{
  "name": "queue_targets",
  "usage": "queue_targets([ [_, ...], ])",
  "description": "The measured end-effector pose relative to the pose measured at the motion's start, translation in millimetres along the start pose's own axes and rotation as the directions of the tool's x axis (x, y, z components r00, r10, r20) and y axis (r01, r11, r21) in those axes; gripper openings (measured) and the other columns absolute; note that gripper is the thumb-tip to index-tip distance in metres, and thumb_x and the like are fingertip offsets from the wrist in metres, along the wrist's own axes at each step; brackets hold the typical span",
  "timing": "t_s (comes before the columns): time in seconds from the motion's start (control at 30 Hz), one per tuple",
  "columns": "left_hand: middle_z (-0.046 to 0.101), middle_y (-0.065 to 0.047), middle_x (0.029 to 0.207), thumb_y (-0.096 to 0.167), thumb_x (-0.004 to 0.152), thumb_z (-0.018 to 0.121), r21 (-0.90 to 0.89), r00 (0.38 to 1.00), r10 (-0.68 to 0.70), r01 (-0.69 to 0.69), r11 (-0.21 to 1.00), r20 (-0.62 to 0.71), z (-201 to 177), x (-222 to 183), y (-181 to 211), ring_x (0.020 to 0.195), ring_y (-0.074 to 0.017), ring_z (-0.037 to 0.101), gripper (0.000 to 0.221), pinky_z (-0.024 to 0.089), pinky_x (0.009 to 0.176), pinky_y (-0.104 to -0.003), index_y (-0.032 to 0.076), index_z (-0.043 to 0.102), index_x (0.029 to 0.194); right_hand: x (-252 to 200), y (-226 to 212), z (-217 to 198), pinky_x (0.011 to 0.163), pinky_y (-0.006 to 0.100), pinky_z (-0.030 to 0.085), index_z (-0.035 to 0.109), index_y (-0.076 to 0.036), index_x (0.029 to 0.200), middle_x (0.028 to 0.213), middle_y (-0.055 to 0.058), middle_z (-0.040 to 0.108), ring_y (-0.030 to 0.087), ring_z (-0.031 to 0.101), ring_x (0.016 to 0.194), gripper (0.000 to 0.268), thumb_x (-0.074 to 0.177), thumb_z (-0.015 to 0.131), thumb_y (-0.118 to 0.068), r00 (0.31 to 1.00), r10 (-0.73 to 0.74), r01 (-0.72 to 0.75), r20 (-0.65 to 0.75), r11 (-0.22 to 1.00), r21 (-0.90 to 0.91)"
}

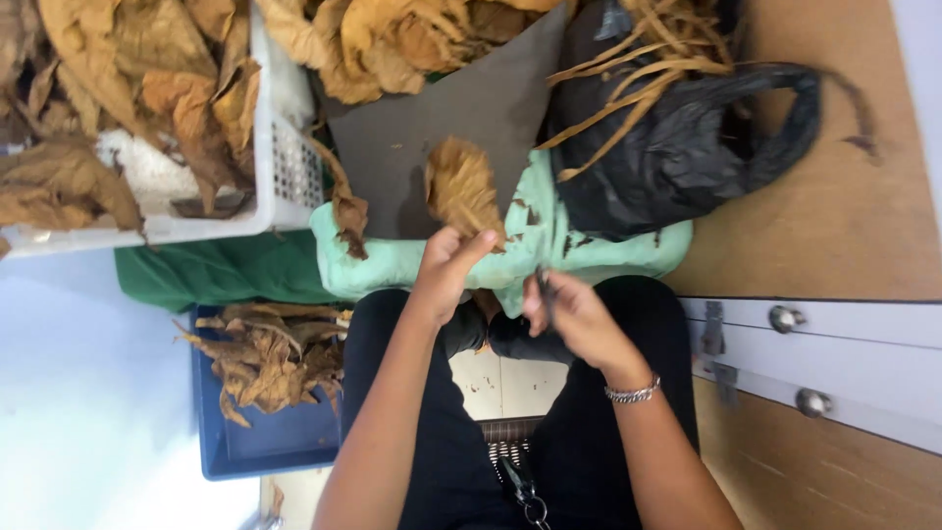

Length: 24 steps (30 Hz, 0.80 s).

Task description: Using scissors to remove the central stems from dried tobacco leaves.

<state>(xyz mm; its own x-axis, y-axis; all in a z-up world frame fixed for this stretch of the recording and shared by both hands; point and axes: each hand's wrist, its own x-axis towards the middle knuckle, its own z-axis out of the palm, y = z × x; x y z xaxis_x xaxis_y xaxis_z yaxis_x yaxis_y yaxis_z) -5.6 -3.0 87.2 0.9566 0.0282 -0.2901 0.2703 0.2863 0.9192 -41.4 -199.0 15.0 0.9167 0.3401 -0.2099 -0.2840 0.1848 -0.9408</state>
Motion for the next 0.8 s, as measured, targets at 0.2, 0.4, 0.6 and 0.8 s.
queue_targets([
  [0.2,0.064,0.005,0.079,0.024,0.095,0.077,-0.034,0.994,0.106,-0.105,0.994,0.023,-39,3,-22,0.084,-0.0047,0.060,0.018,0.048,0.086,-0.026,0.009,0.069,0.099,1,-2,34,0.054,0.030,0.054,0.070,0.002,0.086,0.059,0.011,0.061,0.022,0.065,0.053,0.022,0.083,0.084,-0.015,0.969,0.243,-0.224,0.047,0.943,-0.246],
  [0.4,0.064,0.007,0.077,0.034,0.093,0.079,-0.109,0.994,0.107,-0.103,0.989,0.033,-44,20,-42,0.082,-0.0028,0.062,0.024,0.049,0.080,-0.021,0.011,0.075,0.100,6,0,37,0.055,0.027,0.050,0.063,-0.001,0.086,0.058,0.008,0.058,0.017,0.062,0.053,0.023,0.090,0.076,-0.020,0.981,0.172,-0.162,0.086,0.980,-0.113],
  [0.6,0.069,0.001,0.076,0.026,0.085,0.088,-0.198,0.991,0.128,-0.117,0.973,0.045,-33,30,-72,0.076,-0.0046,0.065,0.028,0.051,0.078,-0.021,0.008,0.074,0.102,7,2,45,0.057,0.029,0.050,0.061,-0.001,0.086,0.056,0.009,0.057,0.017,0.060,0.052,0.025,0.090,0.076,-0.020,0.982,0.156,-0.140,0.103,0.979,-0.149],
  [0.8,0.060,0.002,0.064,0.031,0.089,0.084,-0.101,0.992,0.122,-0.126,0.987,-0.044,-43,40,-86,0.067,-0.0020,0.055,0.023,0.045,0.069,-0.017,0.010,0.074,0.088,10,16,42,0.055,0.028,0.053,0.060,-0.002,0.085,0.060,0.007,0.056,0.016,0.061,0.056,0.023,0.090,0.076,-0.016,0.990,0.129,-0.120,0.060,0.985,-0.124],
])
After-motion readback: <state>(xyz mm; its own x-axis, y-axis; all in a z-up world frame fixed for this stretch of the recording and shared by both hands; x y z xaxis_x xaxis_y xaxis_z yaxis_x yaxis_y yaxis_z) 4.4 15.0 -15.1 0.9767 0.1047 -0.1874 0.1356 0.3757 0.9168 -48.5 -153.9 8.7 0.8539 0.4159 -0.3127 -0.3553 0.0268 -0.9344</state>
